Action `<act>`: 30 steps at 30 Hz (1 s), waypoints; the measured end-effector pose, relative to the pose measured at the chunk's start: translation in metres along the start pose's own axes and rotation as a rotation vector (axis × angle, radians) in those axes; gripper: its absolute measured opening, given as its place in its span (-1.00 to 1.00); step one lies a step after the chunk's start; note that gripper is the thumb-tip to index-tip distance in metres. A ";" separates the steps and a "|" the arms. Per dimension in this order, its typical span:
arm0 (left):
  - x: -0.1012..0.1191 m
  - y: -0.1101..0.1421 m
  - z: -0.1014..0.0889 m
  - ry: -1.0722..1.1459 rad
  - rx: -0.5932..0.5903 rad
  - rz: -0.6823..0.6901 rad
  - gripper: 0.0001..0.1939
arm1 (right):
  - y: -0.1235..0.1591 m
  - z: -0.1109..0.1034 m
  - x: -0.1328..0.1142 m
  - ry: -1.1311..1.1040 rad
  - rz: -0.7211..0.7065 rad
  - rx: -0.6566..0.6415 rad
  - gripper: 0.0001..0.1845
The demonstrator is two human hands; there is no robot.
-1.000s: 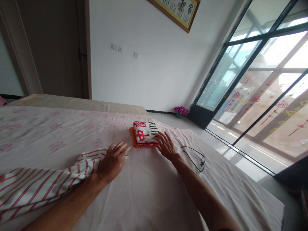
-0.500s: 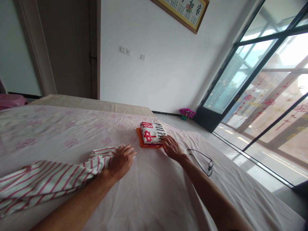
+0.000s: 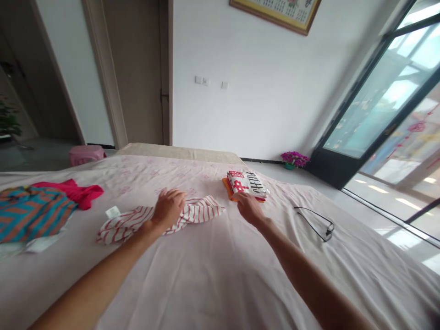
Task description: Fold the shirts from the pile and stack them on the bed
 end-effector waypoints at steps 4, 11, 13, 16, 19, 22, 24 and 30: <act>-0.078 0.069 -0.040 -0.171 -0.193 -0.328 -0.62 | -0.001 0.034 -0.054 -0.117 -0.054 -0.197 -0.39; -0.111 0.154 -0.051 -0.015 -0.149 -0.408 -0.59 | 0.008 0.058 -0.075 -0.116 0.110 -0.088 -0.75; -0.105 0.160 -0.053 0.053 -0.009 -0.378 -0.64 | 0.018 0.057 -0.074 -0.100 0.127 -0.011 -0.78; -0.097 0.162 -0.060 0.124 0.192 -0.470 -0.68 | 0.031 0.056 -0.075 -0.063 0.142 0.097 -0.79; -0.091 0.162 -0.070 0.193 0.338 -0.565 -0.69 | 0.036 0.054 -0.076 -0.037 0.153 0.181 -0.80; -0.086 0.164 -0.077 0.244 0.366 -0.552 -0.71 | 0.034 0.052 -0.076 -0.035 0.221 0.210 -0.83; -0.082 0.165 -0.078 0.248 0.339 -0.528 -0.71 | 0.031 0.053 -0.075 -0.038 0.238 0.178 -0.84; -0.079 0.162 -0.073 0.228 0.261 -0.511 -0.51 | 0.028 0.056 -0.075 -0.032 0.191 0.122 -0.62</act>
Point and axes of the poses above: each hand's wrist, its own y-axis away from the middle knuckle, its own z-axis out of the palm, x = y × z, the point moved 2 cm from there along -y, towards the middle knuckle, and after that the axes turned 13 degrees about z, right-handed, at the moved point
